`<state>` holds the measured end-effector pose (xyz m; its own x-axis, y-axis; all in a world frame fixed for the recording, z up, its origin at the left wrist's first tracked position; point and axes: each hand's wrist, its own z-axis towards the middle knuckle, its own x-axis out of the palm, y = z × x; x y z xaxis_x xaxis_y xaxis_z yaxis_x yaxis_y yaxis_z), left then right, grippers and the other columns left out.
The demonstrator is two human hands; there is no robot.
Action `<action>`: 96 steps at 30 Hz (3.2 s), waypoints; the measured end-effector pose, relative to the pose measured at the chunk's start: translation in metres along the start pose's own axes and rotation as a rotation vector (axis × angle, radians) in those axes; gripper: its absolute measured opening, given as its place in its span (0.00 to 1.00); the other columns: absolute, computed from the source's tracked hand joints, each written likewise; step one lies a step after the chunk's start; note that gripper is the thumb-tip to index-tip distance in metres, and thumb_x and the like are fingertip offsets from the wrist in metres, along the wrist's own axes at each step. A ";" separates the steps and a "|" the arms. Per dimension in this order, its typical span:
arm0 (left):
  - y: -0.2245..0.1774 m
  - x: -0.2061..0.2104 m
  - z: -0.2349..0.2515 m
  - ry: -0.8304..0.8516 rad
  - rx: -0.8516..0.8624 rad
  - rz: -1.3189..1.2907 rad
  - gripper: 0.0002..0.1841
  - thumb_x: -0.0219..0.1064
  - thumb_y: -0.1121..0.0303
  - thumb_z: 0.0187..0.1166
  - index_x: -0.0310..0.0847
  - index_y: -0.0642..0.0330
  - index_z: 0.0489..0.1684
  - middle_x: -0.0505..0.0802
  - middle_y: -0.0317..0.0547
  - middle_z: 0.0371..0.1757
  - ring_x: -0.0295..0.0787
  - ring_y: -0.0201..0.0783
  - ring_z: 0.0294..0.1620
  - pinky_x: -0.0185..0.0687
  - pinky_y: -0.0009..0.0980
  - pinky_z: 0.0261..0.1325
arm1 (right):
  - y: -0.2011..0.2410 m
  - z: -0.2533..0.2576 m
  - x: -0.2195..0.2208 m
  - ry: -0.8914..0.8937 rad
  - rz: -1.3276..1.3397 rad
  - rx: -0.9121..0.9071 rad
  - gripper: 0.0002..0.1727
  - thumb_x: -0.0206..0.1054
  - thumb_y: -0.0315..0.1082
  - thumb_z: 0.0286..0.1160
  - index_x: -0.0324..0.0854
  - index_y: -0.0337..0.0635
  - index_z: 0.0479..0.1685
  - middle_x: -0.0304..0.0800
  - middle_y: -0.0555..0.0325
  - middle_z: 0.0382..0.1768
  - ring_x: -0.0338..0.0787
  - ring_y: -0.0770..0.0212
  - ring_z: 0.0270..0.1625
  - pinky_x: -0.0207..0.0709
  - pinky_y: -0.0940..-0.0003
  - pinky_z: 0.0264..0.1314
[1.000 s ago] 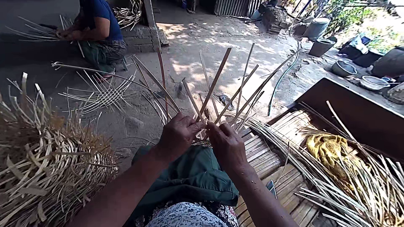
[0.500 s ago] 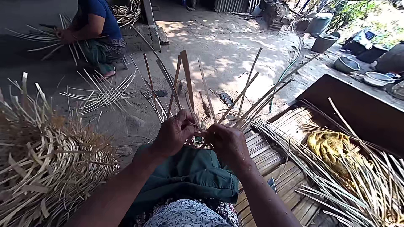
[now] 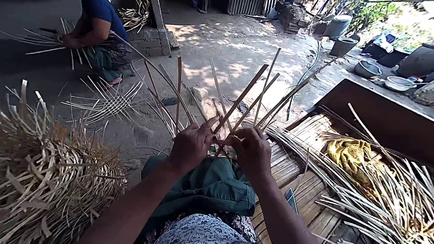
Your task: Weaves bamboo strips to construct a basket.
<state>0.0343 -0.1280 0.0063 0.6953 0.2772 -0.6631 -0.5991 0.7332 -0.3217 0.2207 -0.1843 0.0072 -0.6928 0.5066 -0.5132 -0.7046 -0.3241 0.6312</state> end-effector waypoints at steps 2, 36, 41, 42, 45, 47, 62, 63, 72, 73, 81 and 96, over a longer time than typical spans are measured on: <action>-0.006 0.005 -0.004 -0.030 -0.014 -0.022 0.19 0.65 0.68 0.78 0.86 0.59 0.67 0.91 0.40 0.24 0.86 0.40 0.24 0.83 0.37 0.30 | -0.004 -0.001 0.001 -0.028 -0.005 0.030 0.12 0.78 0.37 0.70 0.85 0.40 0.40 0.88 0.56 0.34 0.84 0.68 0.27 0.82 0.71 0.30; 0.046 -0.022 -0.024 0.147 -0.135 -0.298 0.17 0.64 0.65 0.85 0.81 0.77 0.54 0.89 0.54 0.43 0.78 0.22 0.36 0.74 0.18 0.40 | -0.183 -0.036 -0.081 0.054 -0.057 0.696 0.14 0.66 0.36 0.85 0.88 0.42 0.62 0.95 0.46 0.48 0.95 0.48 0.44 0.87 0.44 0.51; 0.055 -0.021 -0.027 0.143 -0.162 -0.363 0.16 0.64 0.69 0.84 0.78 0.81 0.51 0.89 0.49 0.43 0.77 0.18 0.37 0.73 0.16 0.41 | -0.284 -0.106 -0.126 0.052 -0.545 1.277 0.25 0.65 0.43 0.84 0.80 0.34 0.72 0.79 0.28 0.72 0.80 0.28 0.74 0.71 0.27 0.73; 0.056 -0.020 -0.027 0.142 -0.163 -0.368 0.16 0.64 0.69 0.84 0.78 0.80 0.51 0.89 0.49 0.42 0.77 0.18 0.37 0.73 0.16 0.41 | -0.293 -0.117 -0.129 0.072 -0.573 1.294 0.27 0.66 0.42 0.82 0.79 0.32 0.73 0.77 0.28 0.75 0.77 0.29 0.77 0.69 0.29 0.77; 0.056 -0.019 -0.025 0.145 -0.162 -0.375 0.15 0.64 0.70 0.84 0.79 0.82 0.50 0.89 0.52 0.42 0.80 0.22 0.37 0.77 0.19 0.43 | -0.300 -0.138 -0.124 0.174 -0.653 1.205 0.19 0.65 0.35 0.81 0.85 0.38 0.66 0.79 0.32 0.74 0.76 0.30 0.78 0.70 0.29 0.75; 0.056 -0.018 -0.024 0.141 -0.163 -0.373 0.14 0.64 0.72 0.84 0.78 0.83 0.49 0.89 0.55 0.41 0.81 0.24 0.38 0.77 0.20 0.44 | -0.292 -0.137 -0.118 0.197 -0.642 1.169 0.16 0.62 0.33 0.82 0.88 0.42 0.63 0.84 0.36 0.69 0.82 0.34 0.72 0.74 0.32 0.71; 0.059 -0.016 -0.026 0.120 -0.128 -0.329 0.12 0.64 0.76 0.84 0.80 0.85 0.48 0.89 0.61 0.43 0.86 0.33 0.42 0.82 0.26 0.50 | -0.317 -0.106 -0.126 0.051 -0.810 0.995 0.18 0.64 0.29 0.80 0.85 0.35 0.66 0.81 0.30 0.70 0.80 0.29 0.73 0.75 0.32 0.70; 0.058 -0.017 -0.027 0.121 -0.131 -0.321 0.12 0.64 0.76 0.84 0.80 0.84 0.48 0.89 0.60 0.44 0.86 0.32 0.42 0.82 0.25 0.50 | -0.326 -0.105 -0.129 0.056 -0.859 0.979 0.17 0.65 0.27 0.78 0.86 0.34 0.63 0.81 0.30 0.69 0.79 0.28 0.73 0.76 0.31 0.67; 0.056 -0.018 -0.032 0.087 -0.151 -0.284 0.13 0.64 0.75 0.84 0.78 0.85 0.47 0.88 0.61 0.42 0.83 0.30 0.42 0.79 0.22 0.50 | -0.322 -0.106 -0.129 0.277 -0.910 1.006 0.18 0.62 0.28 0.79 0.81 0.31 0.65 0.83 0.31 0.67 0.81 0.31 0.73 0.72 0.32 0.71; 0.057 -0.017 -0.032 0.088 -0.155 -0.284 0.13 0.64 0.75 0.84 0.79 0.85 0.47 0.88 0.60 0.42 0.84 0.30 0.42 0.80 0.23 0.50 | -0.321 -0.108 -0.130 0.302 -0.896 1.030 0.19 0.61 0.30 0.81 0.80 0.31 0.67 0.84 0.32 0.68 0.82 0.32 0.73 0.71 0.32 0.73; 0.058 -0.014 -0.031 0.078 -0.148 -0.268 0.16 0.62 0.72 0.86 0.78 0.85 0.48 0.88 0.62 0.42 0.83 0.28 0.40 0.78 0.21 0.47 | -0.275 -0.090 -0.179 0.070 -0.501 0.825 0.12 0.66 0.31 0.83 0.91 0.42 0.57 0.90 0.40 0.59 0.89 0.37 0.61 0.77 0.31 0.66; 0.065 -0.015 -0.028 0.067 -0.173 -0.184 0.19 0.62 0.62 0.88 0.82 0.76 0.55 0.90 0.58 0.42 0.82 0.29 0.37 0.79 0.23 0.42 | -0.074 0.029 -0.258 -0.590 -0.160 -0.085 0.10 0.66 0.29 0.80 0.82 0.39 0.56 0.90 0.71 0.44 0.87 0.77 0.37 0.84 0.78 0.36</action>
<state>-0.0265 -0.1019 -0.0237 0.7749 0.1029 -0.6237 -0.5274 0.6492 -0.5481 0.4559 -0.2681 0.1093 -0.3931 0.9030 -0.1736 -0.8193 -0.2582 0.5119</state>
